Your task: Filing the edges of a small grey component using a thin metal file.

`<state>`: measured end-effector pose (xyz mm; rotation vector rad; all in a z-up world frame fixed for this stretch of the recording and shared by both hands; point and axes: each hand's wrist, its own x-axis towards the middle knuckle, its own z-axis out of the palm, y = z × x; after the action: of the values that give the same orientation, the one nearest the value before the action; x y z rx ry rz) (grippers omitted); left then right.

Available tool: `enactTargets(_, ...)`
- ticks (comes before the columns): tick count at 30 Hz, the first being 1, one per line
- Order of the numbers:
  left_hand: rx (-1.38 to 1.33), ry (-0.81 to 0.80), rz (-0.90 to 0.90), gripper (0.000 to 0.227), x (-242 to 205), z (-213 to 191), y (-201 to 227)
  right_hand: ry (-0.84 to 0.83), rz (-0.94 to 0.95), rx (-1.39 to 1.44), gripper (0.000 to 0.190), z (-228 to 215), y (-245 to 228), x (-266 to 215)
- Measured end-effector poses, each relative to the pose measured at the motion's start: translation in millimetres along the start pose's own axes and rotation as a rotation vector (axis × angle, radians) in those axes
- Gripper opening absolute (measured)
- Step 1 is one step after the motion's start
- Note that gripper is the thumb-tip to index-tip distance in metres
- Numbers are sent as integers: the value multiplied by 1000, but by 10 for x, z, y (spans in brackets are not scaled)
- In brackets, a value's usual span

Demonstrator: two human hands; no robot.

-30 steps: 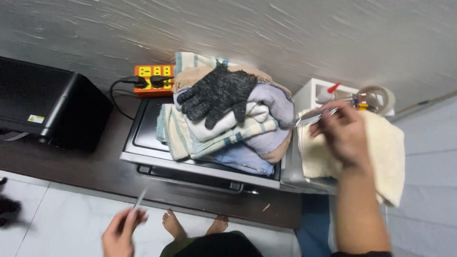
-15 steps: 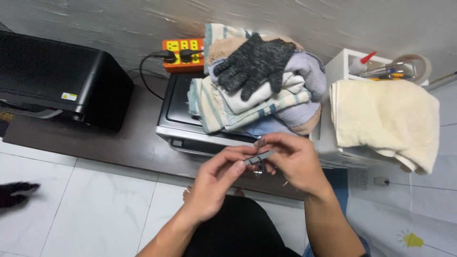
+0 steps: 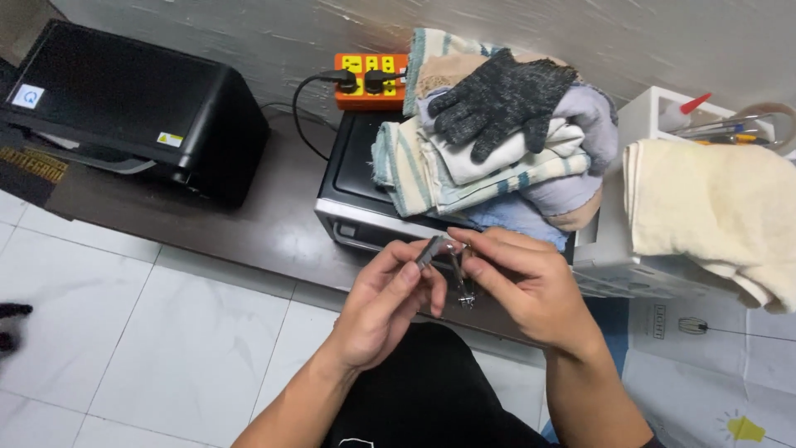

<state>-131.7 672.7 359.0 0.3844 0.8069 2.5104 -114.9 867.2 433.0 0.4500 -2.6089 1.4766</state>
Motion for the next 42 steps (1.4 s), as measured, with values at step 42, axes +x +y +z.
enactTargets(42, 43, -13, 279, 14, 30, 199, 179, 591, -341, -42, 11, 95, 47, -236)
